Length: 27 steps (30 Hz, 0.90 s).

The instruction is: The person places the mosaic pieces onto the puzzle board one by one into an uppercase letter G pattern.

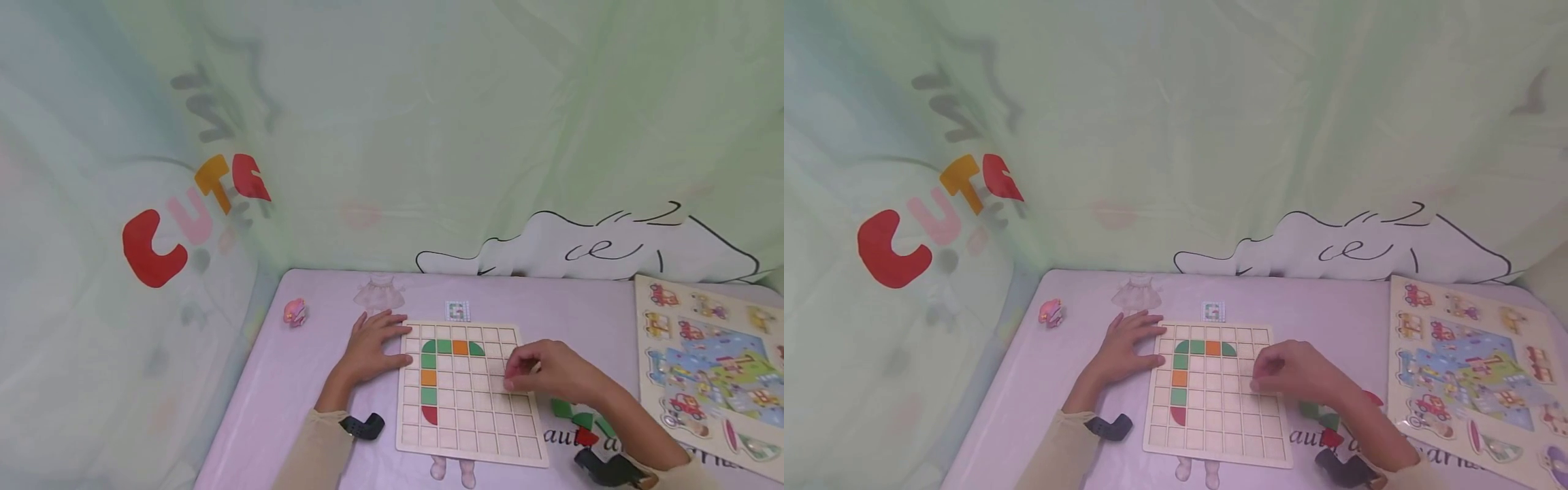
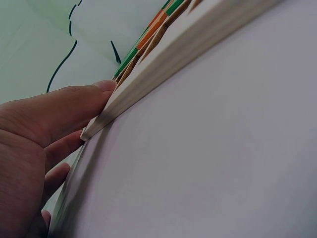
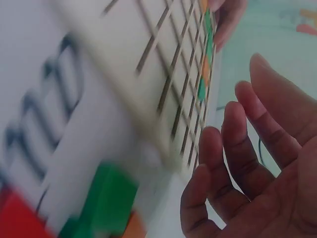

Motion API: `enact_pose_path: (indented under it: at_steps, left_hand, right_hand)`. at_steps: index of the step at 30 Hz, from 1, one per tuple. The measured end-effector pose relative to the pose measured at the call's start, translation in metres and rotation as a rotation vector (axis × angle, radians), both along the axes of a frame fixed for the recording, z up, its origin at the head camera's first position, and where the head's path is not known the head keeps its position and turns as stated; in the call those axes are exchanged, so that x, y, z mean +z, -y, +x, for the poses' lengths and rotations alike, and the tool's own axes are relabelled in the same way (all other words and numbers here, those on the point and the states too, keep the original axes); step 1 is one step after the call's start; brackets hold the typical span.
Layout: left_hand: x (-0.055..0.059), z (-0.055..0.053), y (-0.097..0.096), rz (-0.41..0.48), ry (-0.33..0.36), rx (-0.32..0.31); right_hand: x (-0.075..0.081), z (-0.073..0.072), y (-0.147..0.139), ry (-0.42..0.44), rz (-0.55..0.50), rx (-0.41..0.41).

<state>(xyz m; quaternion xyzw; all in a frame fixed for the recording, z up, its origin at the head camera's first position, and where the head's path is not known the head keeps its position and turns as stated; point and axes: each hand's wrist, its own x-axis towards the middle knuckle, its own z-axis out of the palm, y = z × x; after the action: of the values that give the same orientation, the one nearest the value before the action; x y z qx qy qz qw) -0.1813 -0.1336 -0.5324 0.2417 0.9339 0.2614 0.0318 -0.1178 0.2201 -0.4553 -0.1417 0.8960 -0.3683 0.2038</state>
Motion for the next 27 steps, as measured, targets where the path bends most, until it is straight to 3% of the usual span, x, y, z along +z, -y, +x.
enact_pose_path:
  at_steps: [7,13,19,27]
  left_hand:
    - [-0.002,-0.001,0.0,-0.001,-0.007,0.0]
    - [-0.003,-0.001,0.0,0.014,-0.004,-0.001]
    - [-0.005,-0.001,0.001,0.021,-0.006,-0.005]
    - [-0.004,-0.001,0.0,0.02,-0.008,-0.005]
  right_hand:
    - [-0.007,0.007,-0.037,0.037,0.102,-0.063]
    - [-0.014,0.01,-0.057,0.012,0.174,-0.061]
    - [-0.02,0.008,-0.066,0.056,0.173,-0.045]
    - [-0.023,0.005,-0.066,0.038,0.195,-0.013]
